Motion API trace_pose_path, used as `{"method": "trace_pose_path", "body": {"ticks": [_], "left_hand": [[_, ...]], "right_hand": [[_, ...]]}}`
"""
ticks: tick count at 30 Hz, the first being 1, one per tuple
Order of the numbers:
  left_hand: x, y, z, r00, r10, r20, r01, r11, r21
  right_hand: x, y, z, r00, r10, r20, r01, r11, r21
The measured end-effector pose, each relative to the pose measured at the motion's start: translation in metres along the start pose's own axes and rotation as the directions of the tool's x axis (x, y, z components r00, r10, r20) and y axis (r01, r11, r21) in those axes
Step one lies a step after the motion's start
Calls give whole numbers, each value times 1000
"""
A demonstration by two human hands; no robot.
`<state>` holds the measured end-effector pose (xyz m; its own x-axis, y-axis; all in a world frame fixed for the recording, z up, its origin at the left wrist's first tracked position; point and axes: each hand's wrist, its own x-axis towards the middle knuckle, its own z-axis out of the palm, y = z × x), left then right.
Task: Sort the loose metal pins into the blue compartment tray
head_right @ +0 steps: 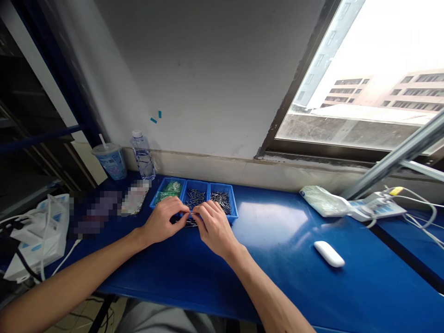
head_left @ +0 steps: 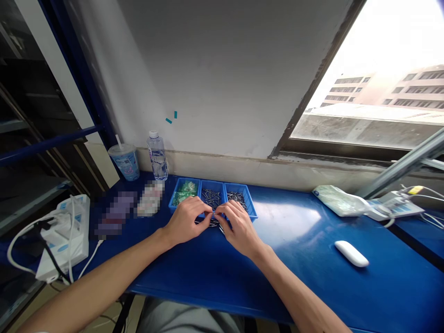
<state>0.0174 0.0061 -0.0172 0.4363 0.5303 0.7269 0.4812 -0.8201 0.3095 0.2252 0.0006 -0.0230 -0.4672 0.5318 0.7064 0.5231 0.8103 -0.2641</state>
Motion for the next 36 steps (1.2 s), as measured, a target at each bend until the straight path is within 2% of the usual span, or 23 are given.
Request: {"method": "trace_pose_path", "body": {"ticks": [36], "left_hand": [[0, -1, -1, 1000, -17, 21, 17, 1000, 1]], "right_hand": [[0, 2, -2, 1000, 7, 6, -7, 1000, -8]]}}
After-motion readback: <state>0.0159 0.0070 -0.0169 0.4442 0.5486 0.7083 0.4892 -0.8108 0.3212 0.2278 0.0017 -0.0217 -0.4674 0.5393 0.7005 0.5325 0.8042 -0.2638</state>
